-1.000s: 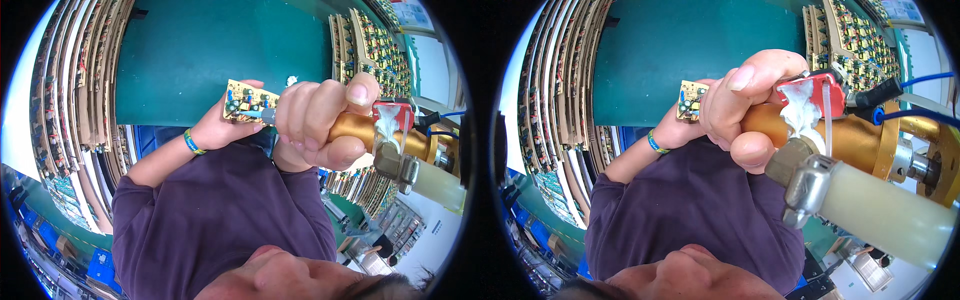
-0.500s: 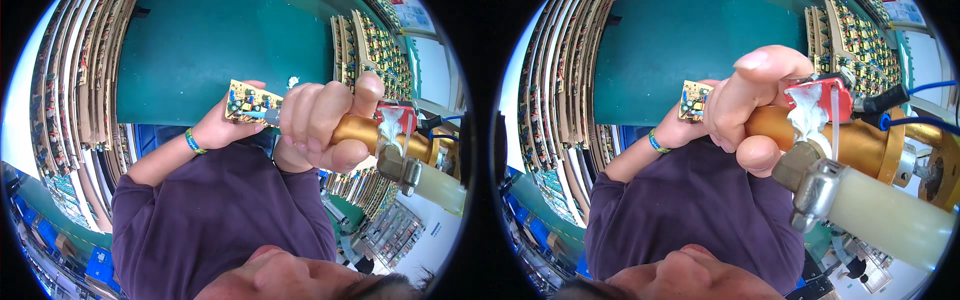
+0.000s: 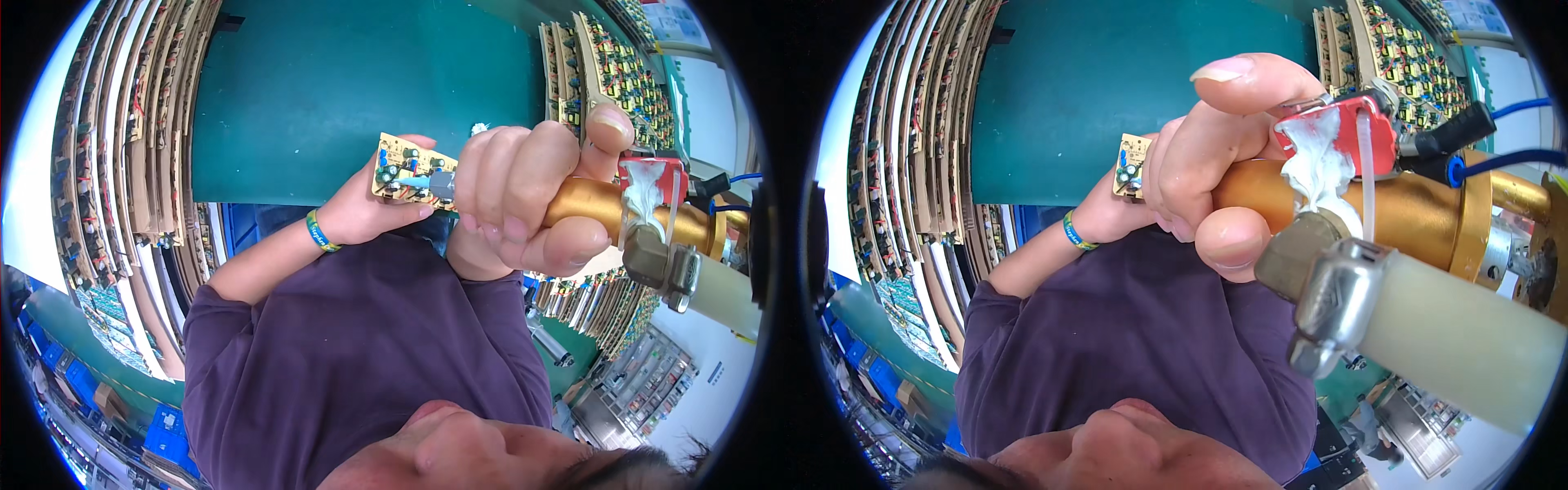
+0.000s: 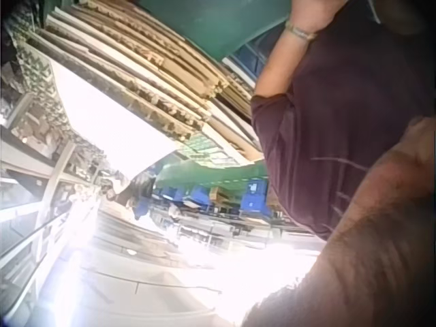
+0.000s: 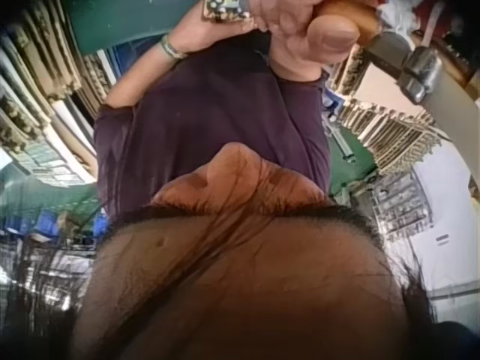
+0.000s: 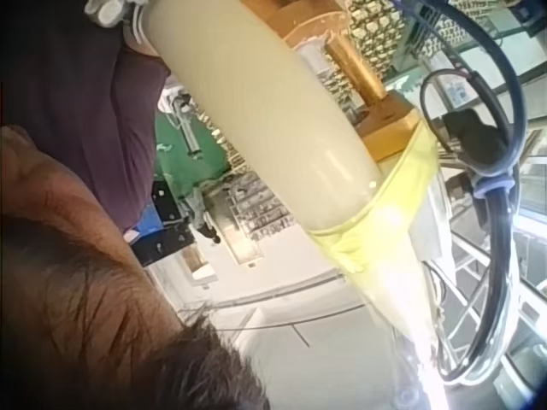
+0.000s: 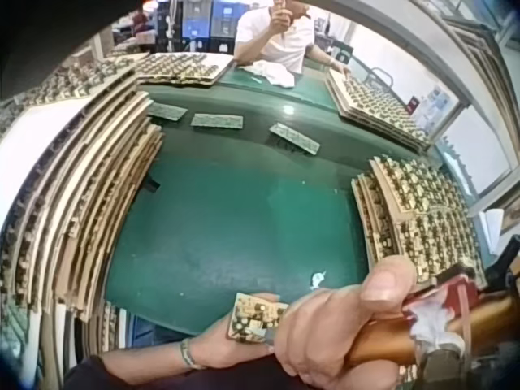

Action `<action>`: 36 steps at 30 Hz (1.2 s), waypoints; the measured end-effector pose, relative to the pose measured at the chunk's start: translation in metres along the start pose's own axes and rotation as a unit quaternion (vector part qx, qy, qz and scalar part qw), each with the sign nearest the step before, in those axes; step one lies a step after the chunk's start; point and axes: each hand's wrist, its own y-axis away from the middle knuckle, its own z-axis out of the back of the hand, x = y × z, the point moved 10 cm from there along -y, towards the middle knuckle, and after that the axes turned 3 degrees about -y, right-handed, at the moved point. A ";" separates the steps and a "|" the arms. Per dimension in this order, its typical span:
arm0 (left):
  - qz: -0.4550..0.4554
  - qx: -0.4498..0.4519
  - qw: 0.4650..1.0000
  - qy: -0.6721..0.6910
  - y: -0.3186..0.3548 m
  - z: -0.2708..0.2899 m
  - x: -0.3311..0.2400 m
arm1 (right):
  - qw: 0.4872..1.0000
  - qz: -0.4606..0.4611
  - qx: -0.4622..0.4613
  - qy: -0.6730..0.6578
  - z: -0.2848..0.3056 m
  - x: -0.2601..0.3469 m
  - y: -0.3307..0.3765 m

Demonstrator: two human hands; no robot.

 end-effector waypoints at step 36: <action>-0.011 -0.020 1.000 -0.013 0.003 0.000 -0.001 | 1.000 -0.007 0.021 -0.014 -0.004 0.001 0.002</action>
